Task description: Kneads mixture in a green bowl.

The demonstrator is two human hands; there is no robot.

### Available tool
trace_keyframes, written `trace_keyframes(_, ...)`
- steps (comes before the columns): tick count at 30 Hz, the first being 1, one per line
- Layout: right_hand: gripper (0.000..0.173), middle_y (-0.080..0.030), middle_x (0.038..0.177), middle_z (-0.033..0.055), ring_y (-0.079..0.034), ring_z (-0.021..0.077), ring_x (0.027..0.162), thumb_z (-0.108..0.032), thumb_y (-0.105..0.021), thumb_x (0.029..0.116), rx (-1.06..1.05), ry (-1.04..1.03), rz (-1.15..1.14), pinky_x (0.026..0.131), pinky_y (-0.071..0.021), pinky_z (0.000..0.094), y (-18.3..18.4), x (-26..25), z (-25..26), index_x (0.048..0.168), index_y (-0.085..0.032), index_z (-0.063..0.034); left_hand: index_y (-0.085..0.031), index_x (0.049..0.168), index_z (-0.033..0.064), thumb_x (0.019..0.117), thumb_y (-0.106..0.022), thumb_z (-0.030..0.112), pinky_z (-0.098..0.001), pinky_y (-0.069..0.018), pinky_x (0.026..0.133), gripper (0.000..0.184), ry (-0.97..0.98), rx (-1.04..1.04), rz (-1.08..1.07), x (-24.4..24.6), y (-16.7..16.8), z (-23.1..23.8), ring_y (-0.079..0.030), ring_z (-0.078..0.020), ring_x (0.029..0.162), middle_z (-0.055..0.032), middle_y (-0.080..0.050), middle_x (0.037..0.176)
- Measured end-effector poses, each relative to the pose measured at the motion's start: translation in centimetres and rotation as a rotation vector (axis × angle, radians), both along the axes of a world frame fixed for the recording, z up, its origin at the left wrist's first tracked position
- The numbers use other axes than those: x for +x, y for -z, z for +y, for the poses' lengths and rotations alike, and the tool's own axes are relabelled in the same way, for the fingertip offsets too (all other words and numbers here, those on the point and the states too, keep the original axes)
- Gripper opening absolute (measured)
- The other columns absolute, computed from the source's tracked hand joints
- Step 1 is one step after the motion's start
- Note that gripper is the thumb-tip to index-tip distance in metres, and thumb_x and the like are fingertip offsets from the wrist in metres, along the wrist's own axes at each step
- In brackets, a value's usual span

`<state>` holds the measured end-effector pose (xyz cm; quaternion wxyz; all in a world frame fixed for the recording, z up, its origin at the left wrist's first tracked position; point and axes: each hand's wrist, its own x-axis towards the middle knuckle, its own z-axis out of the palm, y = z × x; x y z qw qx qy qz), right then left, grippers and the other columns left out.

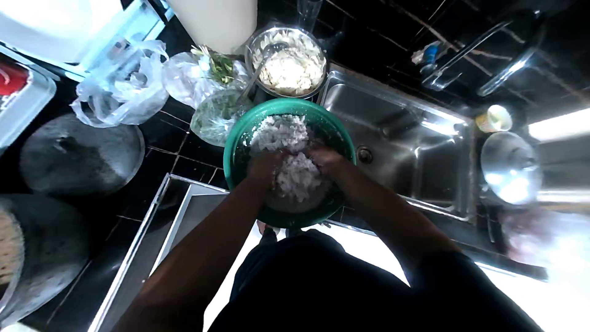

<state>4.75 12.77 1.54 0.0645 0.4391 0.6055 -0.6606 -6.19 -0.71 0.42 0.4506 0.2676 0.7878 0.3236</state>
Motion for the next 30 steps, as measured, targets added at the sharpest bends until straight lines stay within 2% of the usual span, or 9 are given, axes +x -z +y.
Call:
trace_keyframes(4,0.047,-0.066,0.119,0.0123,-0.065,0.0152,0.100,-0.016,-0.068,0.0978,0.073,0.012,0.120,0.087,-0.0565,0.0348,0.0,1.4,0.5,0.140,-0.052,-0.0043,-0.059,0.132,-0.0058,0.1095,-0.049,0.034,-0.0574,-0.0444,0.107,0.046,-0.132,-0.020,-0.023,1.6,-3.4,0.6,-0.059,-0.0386,0.123,-0.0275,-0.062,0.130)
trace_keyframes(7,0.041,-0.064,0.120,0.0134,-0.063,0.0155,0.102,-0.027,-0.057,0.1060,0.167,0.052,0.088,0.090,-0.0544,0.0352,-1.2,1.4,0.0,0.139,-0.051,-0.0027,-0.052,0.144,-0.0011,0.1113,-0.045,0.028,-0.0541,-0.0391,0.114,0.044,-0.049,0.065,0.058,2.6,-4.0,0.5,-0.052,-0.0371,0.136,-0.0245,-0.056,0.144)
trace_keyframes(11,0.058,-0.058,0.139,0.0252,-0.057,0.0372,0.127,-0.045,-0.050,0.1069,0.323,0.007,-0.084,0.105,-0.0457,0.0569,-0.9,1.2,-0.9,0.145,-0.050,-0.0017,-0.056,0.139,-0.0003,0.1109,-0.046,0.033,-0.0536,-0.0456,0.107,0.045,-0.067,0.052,-0.010,3.1,-4.5,-0.2,-0.060,-0.0355,0.124,-0.0240,-0.063,0.131)
trace_keyframes(13,0.056,-0.052,0.143,0.0304,-0.051,0.0412,0.134,-0.037,-0.047,0.1096,0.355,-0.201,-0.161,0.112,-0.0394,0.0569,-3.0,1.1,-1.1,0.145,-0.046,0.0061,-0.062,0.129,-0.0001,0.1095,-0.046,0.042,-0.0569,-0.0488,0.098,0.049,-0.055,-0.004,-0.053,2.4,-4.2,-0.9,-0.064,-0.0360,0.111,-0.0231,-0.067,0.119)
trace_keyframes(16,0.039,-0.064,0.121,0.0271,-0.064,0.0384,0.112,-0.026,-0.066,0.1012,0.597,-0.736,-0.119,0.098,-0.0503,0.0558,-5.0,0.6,0.7,0.124,-0.063,0.0062,-0.064,0.133,0.0044,0.1056,-0.040,0.060,-0.0648,-0.0462,0.103,0.066,-0.080,0.041,0.032,0.6,-2.8,-2.5,-0.062,-0.0407,0.121,-0.0239,-0.065,0.128)
trace_keyframes(18,0.053,-0.053,0.144,0.0261,-0.052,0.0386,0.134,-0.023,-0.075,0.0939,0.766,-0.925,0.012,0.113,-0.0412,0.0533,-4.8,-0.5,2.9,0.137,-0.058,0.0035,-0.049,0.149,0.0085,0.1050,-0.036,0.063,-0.0637,-0.0397,0.112,0.072,-0.279,0.108,-0.008,-0.4,-2.1,-2.7,-0.051,-0.0393,0.137,-0.0233,-0.054,0.146)
trace_keyframes(22,0.037,-0.058,0.146,0.0173,-0.052,0.0273,0.139,-0.012,-0.071,0.0948,0.827,-0.732,0.414,0.119,-0.0391,0.0415,1.5,-4.6,7.0,0.130,-0.069,-0.0026,-0.048,0.148,0.0018,0.1119,-0.031,0.047,-0.0540,-0.0416,0.112,0.060,-0.647,0.179,-0.107,-1.3,-1.5,0.1,-0.053,-0.0328,0.134,-0.0229,-0.055,0.144)
trace_keyframes(26,0.046,-0.058,0.146,0.0094,-0.054,0.0172,0.134,-0.037,-0.056,0.1058,0.357,-0.255,0.204,0.115,-0.0419,0.0402,1.9,-6.2,3.0,0.144,-0.057,-0.0111,-0.055,0.138,-0.0022,0.1122,-0.036,0.042,-0.0512,-0.0463,0.106,0.054,-0.790,0.248,-0.168,-0.9,0.4,4.0,-0.058,-0.0317,0.124,-0.0237,-0.060,0.134)
trace_keyframes(30,0.037,-0.065,0.122,0.0100,-0.061,0.0142,0.107,-0.028,-0.061,0.1028,0.097,0.094,0.076,0.094,-0.0511,0.0340,0.2,-4.9,0.4,0.130,-0.061,-0.0037,-0.051,0.145,0.0002,0.1092,-0.050,0.027,-0.0486,-0.0380,0.117,0.045,-0.678,0.376,0.115,0.7,1.3,5.7,-0.048,-0.0346,0.140,-0.0245,-0.050,0.149)
